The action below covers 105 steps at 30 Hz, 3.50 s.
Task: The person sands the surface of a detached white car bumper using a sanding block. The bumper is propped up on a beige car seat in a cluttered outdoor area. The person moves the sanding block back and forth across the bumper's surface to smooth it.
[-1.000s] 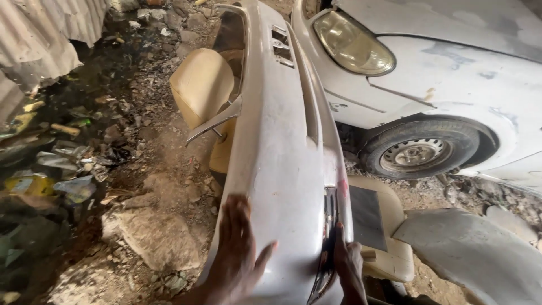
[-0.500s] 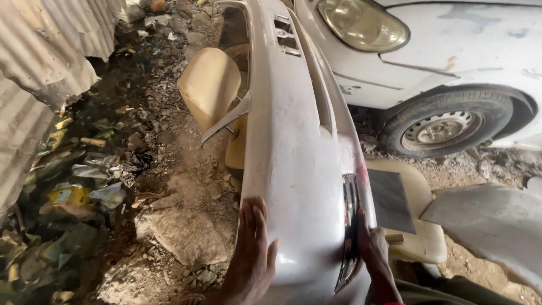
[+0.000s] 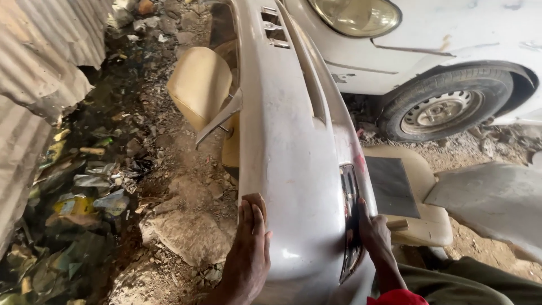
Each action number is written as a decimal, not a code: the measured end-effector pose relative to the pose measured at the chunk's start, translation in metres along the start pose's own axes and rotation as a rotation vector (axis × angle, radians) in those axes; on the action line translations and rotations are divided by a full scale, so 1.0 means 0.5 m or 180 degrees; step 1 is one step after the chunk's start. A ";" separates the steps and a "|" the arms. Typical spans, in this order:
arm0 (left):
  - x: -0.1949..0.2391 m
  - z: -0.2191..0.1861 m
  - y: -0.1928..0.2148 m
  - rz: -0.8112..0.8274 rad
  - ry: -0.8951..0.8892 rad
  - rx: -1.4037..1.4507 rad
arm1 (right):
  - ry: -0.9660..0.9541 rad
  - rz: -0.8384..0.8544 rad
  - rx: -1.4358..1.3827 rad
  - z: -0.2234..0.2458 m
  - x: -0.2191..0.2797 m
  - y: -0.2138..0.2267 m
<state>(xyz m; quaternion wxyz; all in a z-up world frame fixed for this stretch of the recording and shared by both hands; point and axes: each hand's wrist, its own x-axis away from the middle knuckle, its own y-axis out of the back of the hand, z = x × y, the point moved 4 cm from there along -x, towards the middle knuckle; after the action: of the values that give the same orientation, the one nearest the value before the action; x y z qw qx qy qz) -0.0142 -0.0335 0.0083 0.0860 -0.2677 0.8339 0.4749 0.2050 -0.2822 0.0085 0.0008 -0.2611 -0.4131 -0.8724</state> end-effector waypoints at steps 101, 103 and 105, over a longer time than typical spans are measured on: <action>-0.143 0.053 -0.008 -0.0684 -0.0287 -0.0426 | 0.0146 -0.0064 0.0012 -0.017 -0.037 -0.019; -0.155 0.078 -0.019 -0.1440 -0.0870 -0.0538 | 0.0095 -0.0107 0.0047 -0.024 -0.045 -0.020; -0.147 0.058 -0.008 -0.1307 -0.0691 -0.0580 | 0.0085 -0.0117 0.0053 -0.027 -0.055 -0.021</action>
<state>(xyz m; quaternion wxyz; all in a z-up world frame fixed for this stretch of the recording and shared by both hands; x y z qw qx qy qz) 0.0466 0.0160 0.0191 0.2452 -0.3857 0.7016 0.5467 0.2205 -0.2907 -0.0188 -0.0076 -0.2417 -0.4251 -0.8723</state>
